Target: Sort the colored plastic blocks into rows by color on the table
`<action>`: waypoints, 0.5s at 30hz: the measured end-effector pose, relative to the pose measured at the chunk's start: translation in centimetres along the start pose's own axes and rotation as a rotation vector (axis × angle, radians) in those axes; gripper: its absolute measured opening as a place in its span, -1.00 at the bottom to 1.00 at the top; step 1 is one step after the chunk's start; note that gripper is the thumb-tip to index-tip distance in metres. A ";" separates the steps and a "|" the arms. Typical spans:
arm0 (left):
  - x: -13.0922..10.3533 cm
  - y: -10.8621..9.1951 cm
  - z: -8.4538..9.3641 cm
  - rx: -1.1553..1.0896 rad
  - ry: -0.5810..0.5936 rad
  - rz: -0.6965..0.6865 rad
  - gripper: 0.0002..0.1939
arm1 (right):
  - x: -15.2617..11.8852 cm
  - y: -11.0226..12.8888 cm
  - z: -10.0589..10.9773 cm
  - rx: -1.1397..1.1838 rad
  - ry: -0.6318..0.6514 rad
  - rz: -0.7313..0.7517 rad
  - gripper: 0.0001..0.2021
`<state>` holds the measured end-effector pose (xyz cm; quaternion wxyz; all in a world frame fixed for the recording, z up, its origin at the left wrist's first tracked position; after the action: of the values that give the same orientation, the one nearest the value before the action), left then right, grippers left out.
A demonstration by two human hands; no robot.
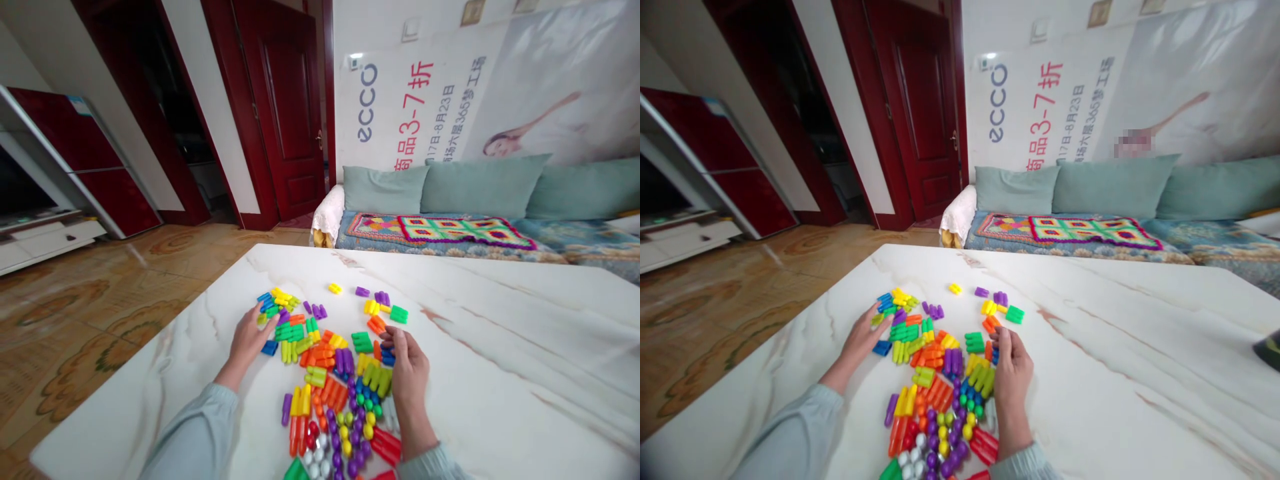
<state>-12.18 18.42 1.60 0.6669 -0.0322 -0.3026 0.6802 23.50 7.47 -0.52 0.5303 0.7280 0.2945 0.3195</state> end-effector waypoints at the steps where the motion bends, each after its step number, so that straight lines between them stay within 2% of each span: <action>1: -0.5 0.5 -0.8 0.046 0.011 0.001 -0.43 | 0.1 -0.1 0.1 -0.022 -0.021 -0.002 -0.49; 2: -1.1 0.5 -1.7 0.055 0.035 -0.022 -0.40 | 0.2 -0.2 0.2 -0.039 -0.031 -0.003 -0.47; 4: -2.3 -0.9 -3.2 -0.012 0.073 -0.078 -0.40 | 0.2 -0.3 0.2 -0.067 -0.024 -0.005 -0.43; 7: -3.7 -4.8 -4.8 -0.145 0.161 -0.166 -0.42 | 0.2 -0.5 0.0 -0.087 0.014 0.001 -0.41; 9: -4.3 -7.6 -5.3 -0.209 0.283 -0.262 -0.42 | 0.2 -0.7 0.0 -0.081 0.027 0.011 -0.42; 12: -5.1 -9.7 -3.9 -0.284 0.379 -0.306 -0.44 | 0.4 -0.9 0.4 -0.004 -0.005 0.017 -0.43; 15: -7.3 -8.6 0.0 -0.401 0.345 -0.239 -0.40 | 0.4 -0.1 1.4 0.146 0.009 -0.014 -0.46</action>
<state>-3.73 11.02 2.92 0.7642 -0.2426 -0.3148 0.5079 24.86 6.99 -0.87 0.4765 0.7612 0.3245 0.2970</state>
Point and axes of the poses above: each hand's wrist, its own x-axis towards the middle knuckle, its own z-axis out of the back of the hand, y = z × x, the point moved 6 cm from there along x, towards the middle knuckle, and after that the axes turned 11 degrees about x, right-handed, at the moved point
